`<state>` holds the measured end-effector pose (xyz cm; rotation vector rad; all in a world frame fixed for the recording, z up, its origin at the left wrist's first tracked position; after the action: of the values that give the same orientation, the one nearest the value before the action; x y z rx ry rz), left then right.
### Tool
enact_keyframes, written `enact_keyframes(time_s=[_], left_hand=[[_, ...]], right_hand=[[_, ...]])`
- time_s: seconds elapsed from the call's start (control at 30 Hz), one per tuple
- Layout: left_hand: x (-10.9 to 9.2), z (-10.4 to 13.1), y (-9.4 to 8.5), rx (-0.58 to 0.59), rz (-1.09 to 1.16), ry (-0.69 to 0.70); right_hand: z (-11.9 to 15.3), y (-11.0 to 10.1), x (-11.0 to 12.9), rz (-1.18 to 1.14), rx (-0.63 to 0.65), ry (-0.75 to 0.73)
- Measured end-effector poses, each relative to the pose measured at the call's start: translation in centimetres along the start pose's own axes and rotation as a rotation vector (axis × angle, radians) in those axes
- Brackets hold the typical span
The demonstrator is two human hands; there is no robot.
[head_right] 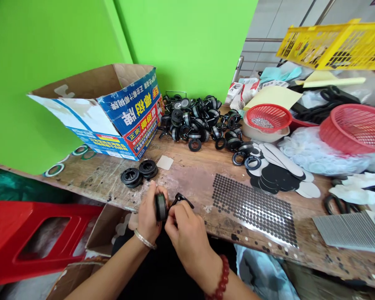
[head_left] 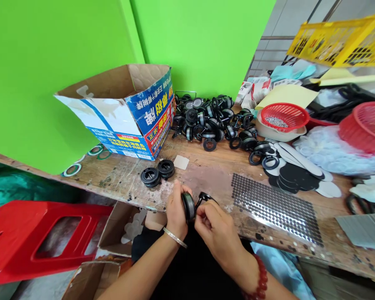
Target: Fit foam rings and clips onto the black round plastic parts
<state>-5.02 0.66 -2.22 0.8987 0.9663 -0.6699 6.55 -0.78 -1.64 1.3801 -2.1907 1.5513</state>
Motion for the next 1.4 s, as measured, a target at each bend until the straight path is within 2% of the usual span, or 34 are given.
enact_keyframes(time_s=[0.13,0.23,0.37,0.43,0.5,0.57,0.67,0.73,0.77,0.83,0.9,1.03,1.17,1.3,1.4], left_hand=[[0.2,0.1,-0.3,-0.032,-0.017,-0.013],[0.3,0.0,-0.4,-0.05,0.046,-0.061],[0.3,-0.5,-0.4,-0.088,0.142,-0.092],[0.2,-0.7,-0.1,-0.087,0.128,-0.08],[0.2,-0.7,0.2,-0.069,0.119,-0.085],[0.3,-0.6,0.5,-0.04,0.135,-0.106],[0.5,-0.6,0.7,-0.012,0.155,-0.104],[0.6,-0.7,0.7,-0.022,0.15,-0.079],[0.7,-0.7,0.6,-0.028,0.146,-0.071],[0.8,-0.9,0.6,-0.032,0.135,-0.069],[0.8,-0.9,0.6,-0.029,0.128,-0.071],[0.7,-0.9,0.9,-0.015,0.135,-0.075],[0.3,-0.9,1.1,-0.027,0.135,-0.066],[0.0,-0.8,1.1,-0.027,0.136,-0.06],[0.0,-0.6,0.9,-0.038,0.131,-0.061]], right_hand=[[0.3,0.0,0.3,0.167,0.027,-0.042],[0.9,-0.1,0.3,0.166,0.043,-0.093],[2.9,-0.1,0.3,0.176,0.101,-0.231],[3.8,-0.2,0.4,0.236,0.122,-0.249],[4.2,-0.6,0.4,0.246,0.133,-0.225],[3.9,-1.5,0.0,0.127,0.156,-0.172],[2.5,-3.5,-2.6,-0.037,0.071,0.012],[1.5,-4.7,-5.5,0.052,-0.021,0.146],[1.1,-5.0,-6.9,0.133,-0.024,0.187],[0.6,-5.4,-9.3,0.281,0.03,0.224],[0.2,-5.2,-10.8,0.392,0.127,0.24],[-0.7,-4.4,-10.8,0.563,0.321,0.259],[-1.4,-3.8,-10.3,0.67,0.377,0.272],[-0.9,-3.3,-10.6,0.733,0.331,0.223],[-0.3,-3.5,-10.1,0.668,0.196,0.152]])
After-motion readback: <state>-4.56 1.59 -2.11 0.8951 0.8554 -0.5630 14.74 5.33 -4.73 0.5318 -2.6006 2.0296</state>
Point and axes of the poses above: each hand's wrist, its own z-axis away from the middle knuckle, its own y-axis out of the palm, x = y × z, the point moved 1 cm from there along -z, towards the middle knuckle, and after that the axes turned 5 degrees about z, right-handed, at the moved point
